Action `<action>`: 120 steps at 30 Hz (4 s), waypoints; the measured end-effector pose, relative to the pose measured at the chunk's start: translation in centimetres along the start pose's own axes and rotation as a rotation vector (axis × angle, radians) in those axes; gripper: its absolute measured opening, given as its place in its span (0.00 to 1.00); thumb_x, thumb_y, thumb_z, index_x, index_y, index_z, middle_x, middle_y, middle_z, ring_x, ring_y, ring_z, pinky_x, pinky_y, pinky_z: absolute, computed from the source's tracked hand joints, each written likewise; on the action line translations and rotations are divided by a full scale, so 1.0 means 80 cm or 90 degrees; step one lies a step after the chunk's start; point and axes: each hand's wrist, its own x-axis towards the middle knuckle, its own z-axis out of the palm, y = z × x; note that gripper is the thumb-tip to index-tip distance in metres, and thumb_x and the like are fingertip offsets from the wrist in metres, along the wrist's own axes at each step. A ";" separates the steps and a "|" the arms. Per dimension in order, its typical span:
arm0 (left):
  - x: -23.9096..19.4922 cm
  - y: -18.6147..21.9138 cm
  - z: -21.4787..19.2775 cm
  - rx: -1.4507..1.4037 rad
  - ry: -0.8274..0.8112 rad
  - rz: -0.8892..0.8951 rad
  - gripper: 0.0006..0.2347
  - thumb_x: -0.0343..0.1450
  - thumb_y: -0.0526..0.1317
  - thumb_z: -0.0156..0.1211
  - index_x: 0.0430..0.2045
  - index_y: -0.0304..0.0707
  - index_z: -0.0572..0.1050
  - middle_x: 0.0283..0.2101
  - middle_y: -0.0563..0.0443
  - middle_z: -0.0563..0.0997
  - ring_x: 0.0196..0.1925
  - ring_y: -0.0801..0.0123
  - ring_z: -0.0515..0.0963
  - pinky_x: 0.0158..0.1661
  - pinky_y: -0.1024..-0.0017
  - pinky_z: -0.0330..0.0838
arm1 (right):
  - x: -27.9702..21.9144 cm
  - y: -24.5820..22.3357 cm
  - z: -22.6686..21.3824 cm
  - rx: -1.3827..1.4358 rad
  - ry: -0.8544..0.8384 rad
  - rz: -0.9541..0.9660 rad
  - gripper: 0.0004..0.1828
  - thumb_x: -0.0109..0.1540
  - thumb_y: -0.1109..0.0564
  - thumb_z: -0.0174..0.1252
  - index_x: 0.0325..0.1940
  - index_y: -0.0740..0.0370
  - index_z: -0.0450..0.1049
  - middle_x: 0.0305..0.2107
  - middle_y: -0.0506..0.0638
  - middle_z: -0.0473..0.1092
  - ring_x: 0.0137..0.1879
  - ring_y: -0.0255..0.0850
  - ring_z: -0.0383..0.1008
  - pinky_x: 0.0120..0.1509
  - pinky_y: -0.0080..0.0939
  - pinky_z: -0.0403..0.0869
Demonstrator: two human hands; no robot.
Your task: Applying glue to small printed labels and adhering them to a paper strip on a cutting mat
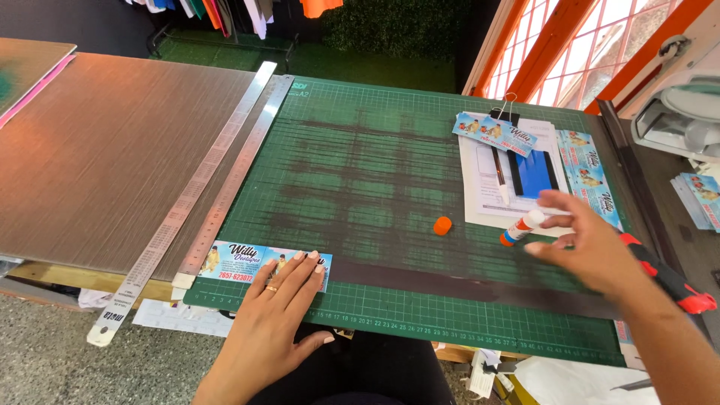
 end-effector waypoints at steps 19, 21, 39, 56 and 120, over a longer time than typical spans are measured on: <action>-0.001 -0.001 0.001 -0.029 0.006 -0.002 0.38 0.65 0.59 0.70 0.66 0.36 0.65 0.71 0.45 0.66 0.74 0.53 0.64 0.70 0.49 0.52 | 0.207 0.011 -0.010 -0.305 0.109 -0.136 0.29 0.57 0.40 0.67 0.60 0.51 0.78 0.57 0.47 0.75 0.64 0.45 0.72 0.61 0.51 0.69; 0.001 -0.001 0.000 -0.033 0.005 -0.007 0.38 0.64 0.58 0.72 0.65 0.37 0.65 0.71 0.45 0.66 0.73 0.53 0.64 0.70 0.48 0.52 | 0.200 0.006 -0.014 -0.298 0.124 -0.123 0.29 0.56 0.36 0.66 0.58 0.47 0.79 0.60 0.48 0.73 0.66 0.47 0.70 0.61 0.53 0.69; 0.027 -0.018 -0.021 -0.131 0.053 -0.018 0.19 0.74 0.54 0.56 0.48 0.39 0.77 0.58 0.45 0.79 0.57 0.53 0.78 0.53 0.56 0.66 | -0.143 -0.076 0.123 -0.054 0.161 -0.479 0.16 0.59 0.54 0.65 0.52 0.52 0.81 0.60 0.53 0.71 0.51 0.42 0.74 0.58 0.40 0.75; 0.028 -0.037 -0.005 -0.210 0.091 0.023 0.09 0.71 0.30 0.56 0.38 0.44 0.81 0.50 0.56 0.83 0.52 0.60 0.80 0.51 0.60 0.69 | -0.127 -0.088 0.195 -0.135 0.053 -0.450 0.14 0.54 0.49 0.69 0.44 0.35 0.86 0.58 0.41 0.74 0.44 0.40 0.69 0.57 0.48 0.68; 0.034 -0.033 -0.012 -0.144 0.064 0.065 0.15 0.72 0.27 0.54 0.45 0.52 0.80 0.47 0.51 0.79 0.49 0.54 0.76 0.48 0.54 0.68 | -0.126 -0.087 0.201 -0.194 0.084 -0.496 0.13 0.53 0.48 0.68 0.42 0.33 0.85 0.57 0.41 0.73 0.47 0.45 0.68 0.58 0.53 0.67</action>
